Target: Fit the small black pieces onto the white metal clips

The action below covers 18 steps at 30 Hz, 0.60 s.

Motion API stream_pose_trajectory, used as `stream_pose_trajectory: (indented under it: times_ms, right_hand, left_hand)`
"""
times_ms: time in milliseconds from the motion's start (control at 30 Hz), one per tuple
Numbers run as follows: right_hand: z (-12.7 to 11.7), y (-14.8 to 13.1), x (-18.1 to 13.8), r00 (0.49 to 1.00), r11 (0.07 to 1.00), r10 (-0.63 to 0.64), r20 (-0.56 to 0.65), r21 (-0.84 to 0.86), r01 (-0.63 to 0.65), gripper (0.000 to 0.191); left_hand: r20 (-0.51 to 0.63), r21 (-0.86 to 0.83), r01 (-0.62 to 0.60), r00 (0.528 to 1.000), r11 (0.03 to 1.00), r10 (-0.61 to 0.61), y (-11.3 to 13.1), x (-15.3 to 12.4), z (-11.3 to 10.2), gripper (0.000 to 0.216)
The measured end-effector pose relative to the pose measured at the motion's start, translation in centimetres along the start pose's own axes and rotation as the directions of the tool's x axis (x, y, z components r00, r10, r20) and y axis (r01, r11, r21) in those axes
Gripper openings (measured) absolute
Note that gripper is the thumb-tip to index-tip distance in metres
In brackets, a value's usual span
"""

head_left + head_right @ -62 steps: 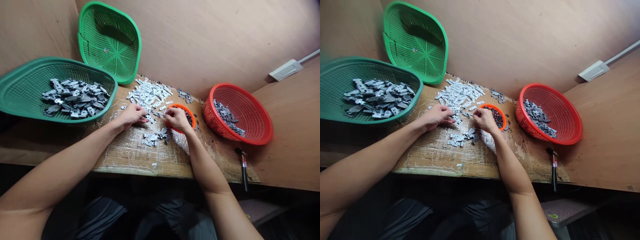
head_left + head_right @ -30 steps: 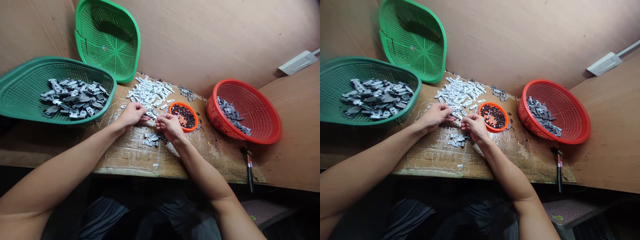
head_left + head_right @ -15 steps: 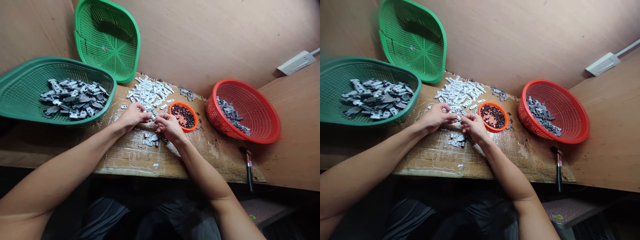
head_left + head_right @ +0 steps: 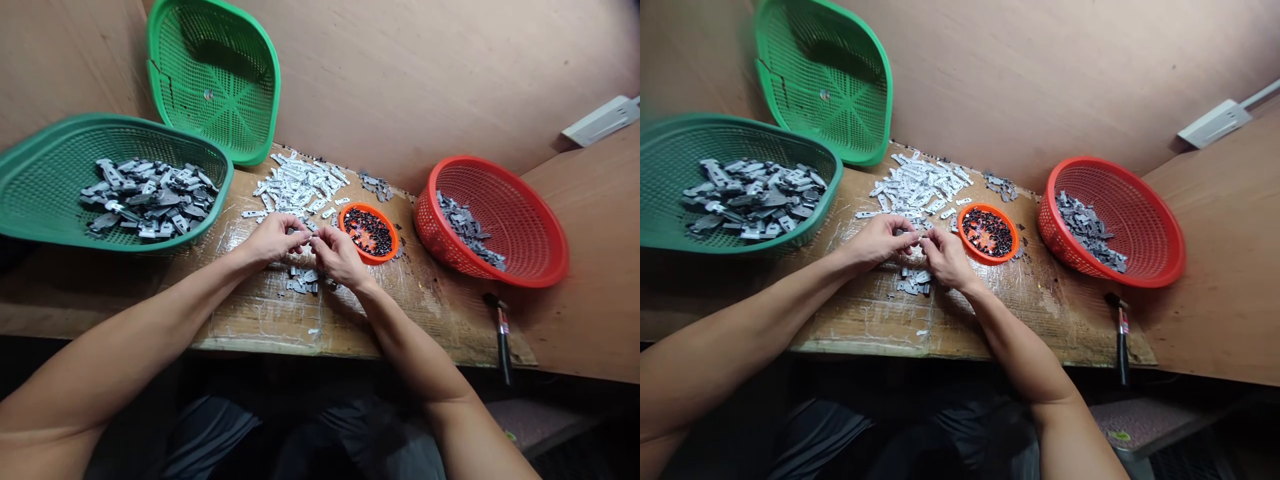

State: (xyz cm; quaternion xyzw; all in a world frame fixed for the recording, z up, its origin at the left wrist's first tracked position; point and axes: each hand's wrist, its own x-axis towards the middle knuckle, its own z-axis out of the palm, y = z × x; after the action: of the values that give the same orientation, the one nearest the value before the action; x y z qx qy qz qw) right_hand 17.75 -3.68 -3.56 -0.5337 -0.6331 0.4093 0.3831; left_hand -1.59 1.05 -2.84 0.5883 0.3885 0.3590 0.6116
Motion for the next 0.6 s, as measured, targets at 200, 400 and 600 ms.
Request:
stream_pose_trajectory:
  times_ms: [200, 400, 600]
  right_hand:
    - [-1.0, -0.1, 0.0, 0.935, 0.847, -0.348, 0.062, -0.406, 0.342, 0.013]
    - [-1.9, 0.4, 0.1, 0.910, 0.862, -0.401, 0.103, -0.295, 0.413, 0.013]
    - [-1.5, 0.3, 0.5, 0.986, 0.989, -0.136, 0.091, -0.045, 0.141, 0.031]
  left_hand:
    - [0.177, -0.222, 0.199, 0.971, 0.954, -0.161, 1.3, -0.6, -0.7, 0.038]
    - [0.216, -0.135, 0.160, 0.968, 0.978, -0.129, 1.6, -0.8, -0.9, 0.025]
    - [0.149, 0.080, -0.026, 0.989, 0.996, 0.013, 1.0, -0.7, -0.4, 0.015]
